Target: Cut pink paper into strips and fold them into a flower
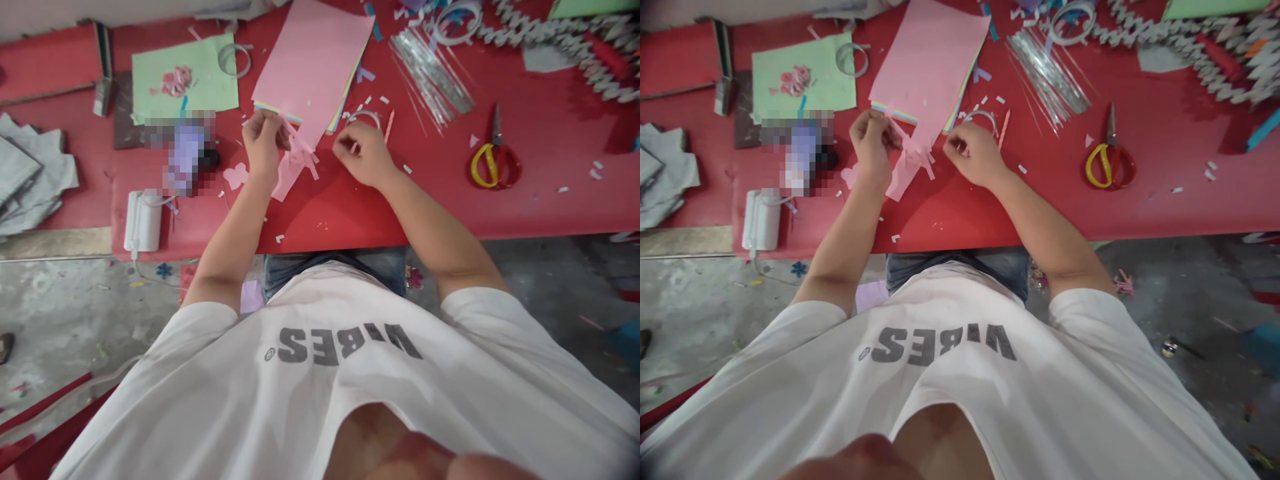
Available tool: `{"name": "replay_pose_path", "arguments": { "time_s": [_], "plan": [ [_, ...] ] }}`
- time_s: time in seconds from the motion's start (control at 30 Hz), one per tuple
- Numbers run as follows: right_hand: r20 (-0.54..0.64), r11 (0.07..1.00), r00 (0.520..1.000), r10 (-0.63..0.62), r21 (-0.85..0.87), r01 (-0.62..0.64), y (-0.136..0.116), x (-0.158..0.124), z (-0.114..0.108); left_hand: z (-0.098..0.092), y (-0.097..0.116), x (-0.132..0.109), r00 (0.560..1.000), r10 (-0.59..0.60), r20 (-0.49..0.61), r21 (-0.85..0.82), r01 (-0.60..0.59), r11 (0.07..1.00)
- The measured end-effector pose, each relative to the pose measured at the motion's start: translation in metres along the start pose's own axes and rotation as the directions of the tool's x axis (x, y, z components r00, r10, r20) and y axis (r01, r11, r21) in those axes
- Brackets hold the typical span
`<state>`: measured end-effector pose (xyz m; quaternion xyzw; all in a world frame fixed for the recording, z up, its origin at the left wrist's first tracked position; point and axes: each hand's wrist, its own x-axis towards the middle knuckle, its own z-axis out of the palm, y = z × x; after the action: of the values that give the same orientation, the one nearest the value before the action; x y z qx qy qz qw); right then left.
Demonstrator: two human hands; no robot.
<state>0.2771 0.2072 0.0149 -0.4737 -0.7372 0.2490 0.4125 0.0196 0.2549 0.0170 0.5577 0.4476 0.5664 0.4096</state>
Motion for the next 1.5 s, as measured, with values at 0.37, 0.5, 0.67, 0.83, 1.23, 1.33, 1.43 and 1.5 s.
{"name": "replay_pose_path", "arguments": {
  "time_s": [0.37, 0.5, 0.67, 0.83, 1.23, 1.33, 1.43, 1.5],
  "plan": [
    [0.395, 0.94, 0.911, -0.12, -0.251, 0.232, -0.031, -0.012, 0.01, -0.01, -0.007, 0.01, 0.973, -0.215, -0.082, 0.061, 0.22, 0.974],
    [0.379, 0.949, 0.918, -0.121, -0.226, 0.219, -0.023, -0.008, 0.005, -0.005, 0.001, 0.004, 0.973, -0.225, -0.047, 0.083, 0.228, 0.97],
    [0.386, 0.954, 0.919, -0.078, -0.238, 0.181, -0.012, -0.006, 0.005, -0.002, 0.005, 0.003, 0.98, -0.197, -0.012, 0.117, 0.197, 0.974],
    [0.389, 0.949, 0.92, -0.042, -0.273, 0.158, -0.011, -0.004, 0.005, 0.003, 0.01, 0.001, 0.978, -0.208, 0.013, 0.138, 0.204, 0.969],
    [0.275, 0.983, 0.961, -0.023, -0.167, 0.071, -0.018, -0.008, 0.009, 0.008, 0.002, -0.005, 0.976, -0.215, 0.025, 0.137, 0.209, 0.968],
    [0.164, 0.993, 0.986, 0.013, -0.119, 0.007, -0.015, -0.008, 0.013, 0.009, -0.001, -0.006, 0.986, -0.169, 0.003, 0.063, 0.169, 0.984],
    [0.025, 0.998, 0.998, 0.065, -0.012, -0.065, -0.008, -0.006, 0.015, 0.009, -0.003, -0.007, 0.993, -0.119, 0.021, 0.026, 0.118, 0.993],
    [-0.048, 0.991, 0.993, 0.109, 0.088, -0.104, -0.003, -0.004, 0.014, 0.009, -0.004, -0.007, 0.995, -0.088, 0.038, 0.034, 0.087, 0.996]
  ]
}}
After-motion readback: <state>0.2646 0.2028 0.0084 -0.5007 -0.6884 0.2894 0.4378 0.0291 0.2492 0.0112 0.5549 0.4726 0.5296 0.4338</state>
